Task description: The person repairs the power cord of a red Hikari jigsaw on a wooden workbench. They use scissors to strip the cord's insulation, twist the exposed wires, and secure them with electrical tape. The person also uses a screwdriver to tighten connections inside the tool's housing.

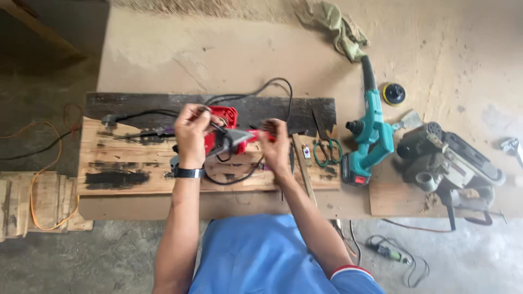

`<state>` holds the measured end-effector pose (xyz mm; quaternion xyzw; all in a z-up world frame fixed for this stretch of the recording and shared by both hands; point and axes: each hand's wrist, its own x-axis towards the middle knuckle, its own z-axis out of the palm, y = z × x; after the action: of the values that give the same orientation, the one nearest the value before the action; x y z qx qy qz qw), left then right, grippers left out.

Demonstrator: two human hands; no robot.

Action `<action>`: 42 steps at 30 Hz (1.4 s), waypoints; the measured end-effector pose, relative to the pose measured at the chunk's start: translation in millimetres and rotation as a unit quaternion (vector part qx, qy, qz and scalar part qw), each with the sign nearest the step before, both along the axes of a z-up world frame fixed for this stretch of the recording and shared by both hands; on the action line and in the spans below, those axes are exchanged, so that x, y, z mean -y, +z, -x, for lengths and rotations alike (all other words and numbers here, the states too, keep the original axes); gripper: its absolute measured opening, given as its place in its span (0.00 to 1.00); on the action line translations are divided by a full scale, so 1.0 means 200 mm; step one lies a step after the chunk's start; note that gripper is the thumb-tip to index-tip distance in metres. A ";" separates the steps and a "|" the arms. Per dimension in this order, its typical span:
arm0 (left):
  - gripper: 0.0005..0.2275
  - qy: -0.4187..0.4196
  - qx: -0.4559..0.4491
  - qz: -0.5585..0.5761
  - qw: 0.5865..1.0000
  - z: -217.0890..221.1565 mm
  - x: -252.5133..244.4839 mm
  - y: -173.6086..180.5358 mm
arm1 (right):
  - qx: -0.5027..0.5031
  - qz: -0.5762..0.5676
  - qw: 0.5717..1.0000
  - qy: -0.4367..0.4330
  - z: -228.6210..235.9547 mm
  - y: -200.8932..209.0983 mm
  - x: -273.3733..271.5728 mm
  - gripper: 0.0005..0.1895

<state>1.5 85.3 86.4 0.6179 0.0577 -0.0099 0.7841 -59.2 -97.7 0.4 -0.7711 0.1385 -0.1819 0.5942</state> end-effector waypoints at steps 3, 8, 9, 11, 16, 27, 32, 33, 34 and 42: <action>0.03 0.022 0.017 0.061 0.998 -0.01 -0.03 -0.17 | -0.064 0.064 0.982 -0.165 0.23 -0.46 0.39 0.14; 0.05 -0.008 -0.005 0.095 0.995 0.04 0.09 -0.20 | -0.253 0.170 0.934 -0.186 0.52 -0.97 0.62 0.09; 0.05 -0.014 -0.013 0.086 0.996 0.06 0.12 -0.22 | -0.275 0.203 0.930 -0.134 0.56 -0.95 0.59 0.10; 0.05 -0.012 -0.015 0.083 0.996 0.07 0.17 -0.23 | -0.251 0.258 0.926 -0.114 0.59 -1.10 0.59 0.14; 0.03 0.002 -0.012 0.078 0.997 0.09 0.28 -0.27 | -0.407 0.280 0.869 0.036 0.55 -0.71 0.42 0.37; 0.03 0.004 -0.004 0.091 0.996 0.07 0.27 -0.32 | -0.387 0.387 0.826 0.135 0.51 -0.41 0.26 0.50; 0.03 -0.024 0.003 0.109 0.994 0.08 0.26 -0.24 | -0.216 0.520 0.808 0.172 0.44 -0.88 0.22 0.34; 0.02 -0.026 -0.001 0.109 0.994 0.08 0.26 -0.22 | -0.229 0.534 0.789 0.198 0.41 -0.98 0.21 0.32; 0.02 -0.023 0.007 0.108 0.994 0.05 0.26 -0.25 | -0.220 0.536 0.791 0.197 0.38 -1.06 0.22 0.32; 0.02 0.052 0.027 0.099 0.993 -0.10 0.22 -0.37 | -0.328 0.239 0.891 0.205 0.32 -1.06 0.37 0.15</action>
<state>21.8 42.0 13.4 0.5337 0.0674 0.0419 0.8420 -124.1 -171.2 -211.4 -0.9168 0.1163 0.1799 0.3370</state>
